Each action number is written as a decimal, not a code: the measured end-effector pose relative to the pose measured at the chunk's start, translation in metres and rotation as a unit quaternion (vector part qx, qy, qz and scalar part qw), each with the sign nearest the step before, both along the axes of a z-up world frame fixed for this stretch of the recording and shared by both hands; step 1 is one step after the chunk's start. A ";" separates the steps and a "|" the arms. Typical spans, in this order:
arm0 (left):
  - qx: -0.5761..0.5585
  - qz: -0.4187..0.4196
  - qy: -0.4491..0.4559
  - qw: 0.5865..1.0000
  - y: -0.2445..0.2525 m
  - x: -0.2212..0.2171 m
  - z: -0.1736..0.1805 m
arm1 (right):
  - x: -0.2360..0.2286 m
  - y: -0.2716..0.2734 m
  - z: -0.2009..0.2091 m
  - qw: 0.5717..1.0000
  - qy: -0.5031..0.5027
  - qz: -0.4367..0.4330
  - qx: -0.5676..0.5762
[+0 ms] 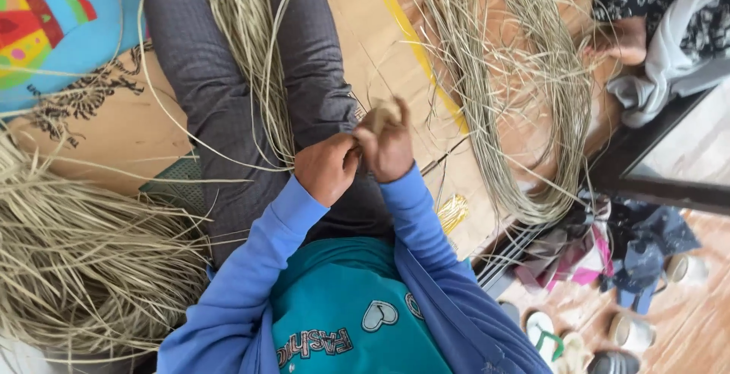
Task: Stripping long straw fibers into thinner strands using a small wooden tool while sitting on the floor.
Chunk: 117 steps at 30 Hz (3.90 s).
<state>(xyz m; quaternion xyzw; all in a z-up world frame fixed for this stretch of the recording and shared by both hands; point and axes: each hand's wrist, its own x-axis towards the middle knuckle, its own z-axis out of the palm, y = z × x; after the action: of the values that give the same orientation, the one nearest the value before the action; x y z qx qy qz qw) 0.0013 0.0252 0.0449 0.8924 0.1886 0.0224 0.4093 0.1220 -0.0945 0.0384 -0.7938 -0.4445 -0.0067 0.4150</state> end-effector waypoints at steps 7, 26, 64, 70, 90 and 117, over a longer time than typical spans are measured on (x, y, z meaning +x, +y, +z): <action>0.072 -0.081 0.104 0.989 0.007 0.016 -0.027 | 0.013 0.007 -0.042 0.987 -0.157 -0.024 -0.018; 0.095 -0.007 0.093 0.991 -0.020 0.030 -0.034 | 0.053 0.016 -0.086 0.944 -0.220 -0.247 -0.018; 0.109 -0.068 0.019 0.991 0.005 0.002 0.005 | 0.022 0.022 -0.008 0.983 -0.158 0.034 0.086; 0.113 -0.040 0.038 0.992 0.007 0.005 -0.013 | 0.014 0.030 -0.004 0.974 -0.209 -0.009 0.083; -0.148 0.015 -0.115 0.982 0.009 -0.005 0.031 | 0.091 -0.041 -0.053 0.904 0.344 -0.255 -0.005; 0.056 -0.025 -0.130 0.990 0.030 0.002 0.040 | -0.026 -0.009 -0.012 0.821 0.560 -0.014 0.112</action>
<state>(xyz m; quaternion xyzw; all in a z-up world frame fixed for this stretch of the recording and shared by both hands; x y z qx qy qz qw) 0.0031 0.0551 0.0852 0.9077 0.1104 0.1382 0.3805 0.0961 -0.1034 0.0261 -0.6147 -0.1208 0.3835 0.6786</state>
